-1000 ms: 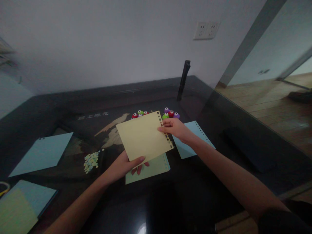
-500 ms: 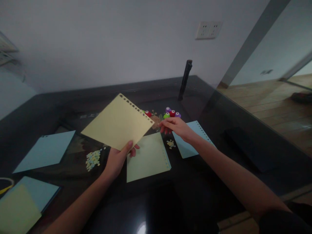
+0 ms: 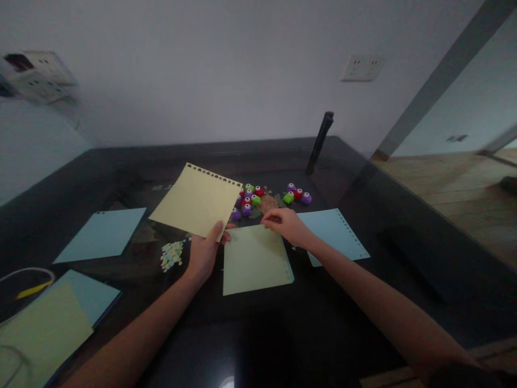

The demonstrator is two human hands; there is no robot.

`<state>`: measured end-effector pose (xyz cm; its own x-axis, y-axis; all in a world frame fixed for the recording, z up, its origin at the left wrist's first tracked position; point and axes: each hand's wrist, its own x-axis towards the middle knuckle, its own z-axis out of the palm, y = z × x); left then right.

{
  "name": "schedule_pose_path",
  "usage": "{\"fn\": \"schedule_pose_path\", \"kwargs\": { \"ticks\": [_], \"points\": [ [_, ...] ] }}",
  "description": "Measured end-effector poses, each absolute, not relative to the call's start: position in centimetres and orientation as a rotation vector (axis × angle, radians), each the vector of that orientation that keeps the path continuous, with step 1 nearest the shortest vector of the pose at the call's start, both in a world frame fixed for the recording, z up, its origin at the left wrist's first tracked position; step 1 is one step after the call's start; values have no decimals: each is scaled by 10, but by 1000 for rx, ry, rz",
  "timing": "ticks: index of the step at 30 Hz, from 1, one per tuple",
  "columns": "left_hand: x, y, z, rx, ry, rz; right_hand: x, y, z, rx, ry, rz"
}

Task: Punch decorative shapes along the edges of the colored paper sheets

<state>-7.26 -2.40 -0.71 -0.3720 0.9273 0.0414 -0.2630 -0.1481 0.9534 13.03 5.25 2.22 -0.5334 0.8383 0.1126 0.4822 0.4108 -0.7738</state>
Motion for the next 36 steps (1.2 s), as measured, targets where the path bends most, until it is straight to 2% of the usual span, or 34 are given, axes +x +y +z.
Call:
{"fn": "schedule_pose_path", "kwargs": {
  "ticks": [3, 5, 8, 16, 22, 25, 30, 36],
  "points": [
    [-73, -23, -7, 860, 1196, 1699, 103, 53, 25, -1169, -2338, 725],
    [-73, -23, -7, 862, 1197, 1714, 82, 52, 29, -1280, -2468, 453],
    [-73, -22, -9, 878, 1205, 1729, 54, 50, 31, -1394, -2481, 301],
    [-73, -22, -12, 987, 1200, 1696, 24, 60, 22, -1428, -2515, 250],
    [-71, -26, -7, 1057, 1240, 1618, 62, 51, 36, -1292, -2450, 233],
    [-64, -33, -1, 1090, 1252, 1498, 105, 36, 39, -1224, -2279, 502],
    [-38, -54, 9, 1026, 1168, 1256, 175, 4, 35, -1240, -1764, 1294],
    [-18, -70, 17, 1090, 1177, 1102, 195, -12, 28, -1221, -1317, 1577]
  ]
}}
